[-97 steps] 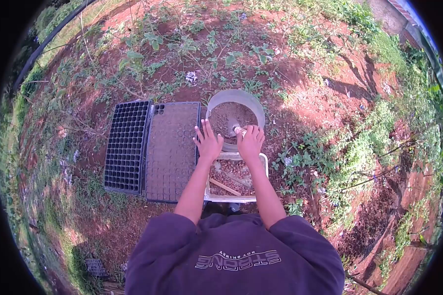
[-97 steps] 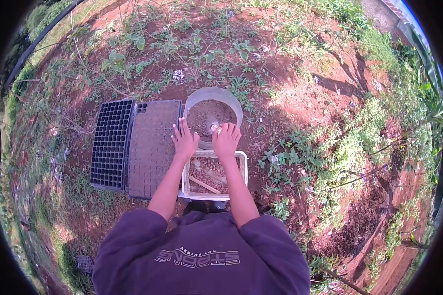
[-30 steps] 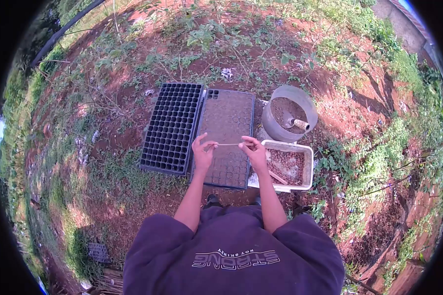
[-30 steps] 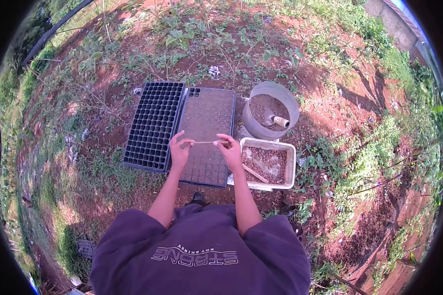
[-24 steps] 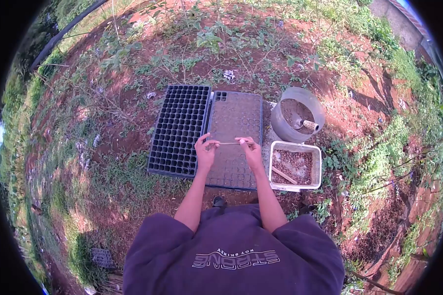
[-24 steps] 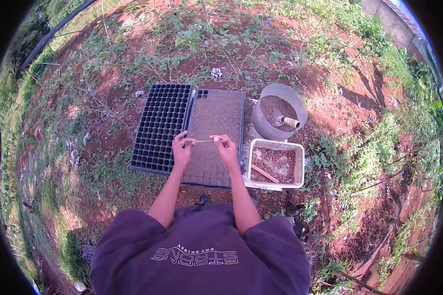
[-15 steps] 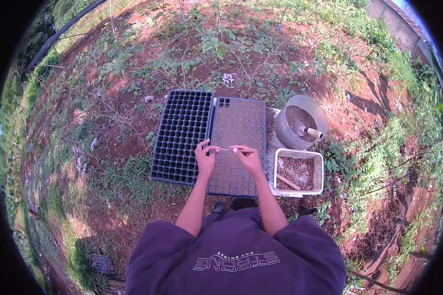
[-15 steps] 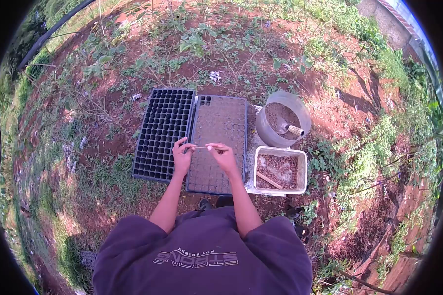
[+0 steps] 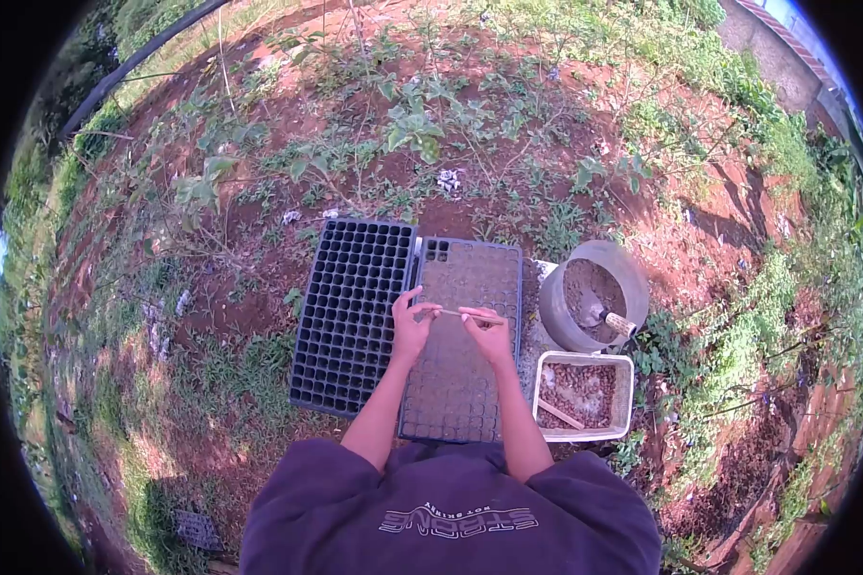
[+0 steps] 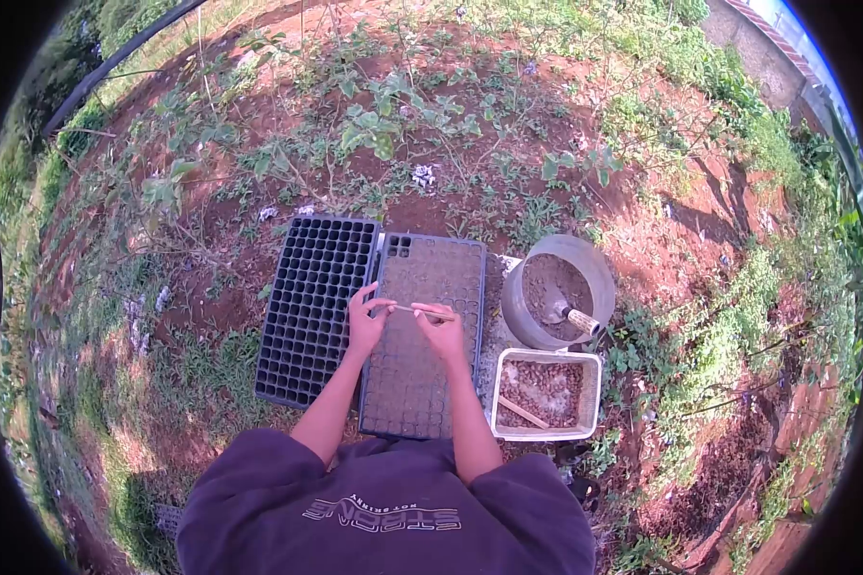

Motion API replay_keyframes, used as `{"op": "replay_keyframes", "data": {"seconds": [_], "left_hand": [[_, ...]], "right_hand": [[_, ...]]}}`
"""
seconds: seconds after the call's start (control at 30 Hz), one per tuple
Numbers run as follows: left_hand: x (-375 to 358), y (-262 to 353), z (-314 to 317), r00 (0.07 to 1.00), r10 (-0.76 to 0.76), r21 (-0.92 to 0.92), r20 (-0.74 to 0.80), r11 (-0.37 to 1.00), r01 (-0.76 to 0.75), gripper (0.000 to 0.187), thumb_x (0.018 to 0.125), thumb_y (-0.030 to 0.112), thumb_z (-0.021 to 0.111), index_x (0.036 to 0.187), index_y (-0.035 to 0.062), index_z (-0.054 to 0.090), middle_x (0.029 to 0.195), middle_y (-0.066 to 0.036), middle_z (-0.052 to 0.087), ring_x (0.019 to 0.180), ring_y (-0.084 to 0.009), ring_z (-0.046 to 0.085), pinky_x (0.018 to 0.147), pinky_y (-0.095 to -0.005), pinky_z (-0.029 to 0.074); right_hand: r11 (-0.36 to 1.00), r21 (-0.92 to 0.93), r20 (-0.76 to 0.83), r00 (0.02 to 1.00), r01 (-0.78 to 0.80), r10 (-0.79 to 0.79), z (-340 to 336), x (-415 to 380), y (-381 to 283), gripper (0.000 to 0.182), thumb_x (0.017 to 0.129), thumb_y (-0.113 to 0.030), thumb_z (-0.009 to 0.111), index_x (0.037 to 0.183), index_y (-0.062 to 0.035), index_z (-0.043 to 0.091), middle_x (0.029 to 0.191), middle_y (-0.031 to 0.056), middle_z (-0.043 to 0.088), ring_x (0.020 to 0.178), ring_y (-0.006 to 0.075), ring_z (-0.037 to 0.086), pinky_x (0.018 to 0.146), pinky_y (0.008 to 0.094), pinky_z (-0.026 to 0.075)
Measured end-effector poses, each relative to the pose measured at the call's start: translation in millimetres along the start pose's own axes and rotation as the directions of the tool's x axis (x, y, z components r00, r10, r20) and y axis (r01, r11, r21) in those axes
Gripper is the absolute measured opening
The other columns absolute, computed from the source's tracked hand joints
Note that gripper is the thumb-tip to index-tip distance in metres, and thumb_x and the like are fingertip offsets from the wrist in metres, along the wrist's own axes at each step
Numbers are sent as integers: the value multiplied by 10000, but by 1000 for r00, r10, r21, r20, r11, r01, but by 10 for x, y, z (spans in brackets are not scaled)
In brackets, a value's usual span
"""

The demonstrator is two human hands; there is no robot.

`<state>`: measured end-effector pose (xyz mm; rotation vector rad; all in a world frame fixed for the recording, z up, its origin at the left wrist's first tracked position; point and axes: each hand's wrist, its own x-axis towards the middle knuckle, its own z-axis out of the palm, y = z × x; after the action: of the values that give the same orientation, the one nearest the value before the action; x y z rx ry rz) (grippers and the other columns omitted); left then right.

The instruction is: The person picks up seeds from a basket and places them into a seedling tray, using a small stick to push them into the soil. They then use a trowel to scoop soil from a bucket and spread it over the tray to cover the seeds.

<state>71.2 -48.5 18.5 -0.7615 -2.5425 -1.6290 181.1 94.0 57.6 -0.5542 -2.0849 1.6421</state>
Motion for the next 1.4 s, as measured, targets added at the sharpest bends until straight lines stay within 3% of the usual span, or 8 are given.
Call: {"op": "replay_keyframes", "data": {"seconds": [0.1,0.2,0.27,0.57,0.67,0.93,1.27,1.4], "left_hand": [[231,-142,118,998,22,111,62,993,-29,192,799,195,723,990,179,716,1371,-75,486,1327,-327,348,1100,-432,289],[369,-312,147,990,2,200,139,979,-31,292,853,184,651,1141,133,635,1391,-112,468,1361,-361,314,1109,-454,283],[455,-417,180,969,28,203,247,976,-80,362,865,186,626,1214,103,578,1426,-126,427,1384,-352,285,1121,-453,265],[939,-488,420,860,-22,520,510,804,-288,534,933,259,463,1399,13,379,1509,-150,294,1428,-298,200,1159,-474,159],[993,-583,522,846,32,526,532,770,-360,565,922,266,481,1399,-12,358,1495,-163,312,1408,-317,244,1140,-509,188],[1100,-524,515,765,-108,547,635,762,-346,548,927,226,438,1416,-2,341,1503,-144,315,1419,-265,244,1166,-475,129],[1214,-502,490,731,-146,536,666,775,-334,492,908,185,454,1369,13,422,1453,-142,399,1378,-241,339,1160,-479,162],[1226,-508,483,729,-136,532,671,773,-345,479,905,184,460,1356,23,443,1446,-127,414,1367,-234,358,1160,-483,163]], "right_hand": [[995,-16,-79,992,-96,94,37,215,208,167,836,-146,687,988,-107,744,849,12,657,803,97,552,680,260,441],[994,-108,-184,983,-23,2,125,358,370,161,831,-135,679,977,-110,745,884,39,687,819,136,571,692,278,447],[986,-166,-198,980,-18,-16,134,441,408,164,794,-111,670,933,-134,754,923,60,697,907,236,580,858,322,452],[964,-264,-269,956,39,-113,302,903,654,254,792,-59,654,1020,-142,727,1018,67,690,980,246,561,924,347,421],[948,-314,-291,947,39,-135,360,1022,762,243,790,-70,669,1012,-150,728,1023,57,692,987,241,564,921,348,416],[919,-395,-290,949,-4,-121,389,1207,856,203,805,-90,668,989,-149,728,1042,26,699,1009,219,561,933,338,395],[861,-501,-294,920,84,-260,502,1159,923,198,819,-94,664,1000,-148,727,1043,30,703,967,226,571,920,337,401],[872,-484,-283,931,68,-230,507,1201,871,200,813,-88,666,991,-155,730,1037,32,704,968,231,569,920,341,405]]}}
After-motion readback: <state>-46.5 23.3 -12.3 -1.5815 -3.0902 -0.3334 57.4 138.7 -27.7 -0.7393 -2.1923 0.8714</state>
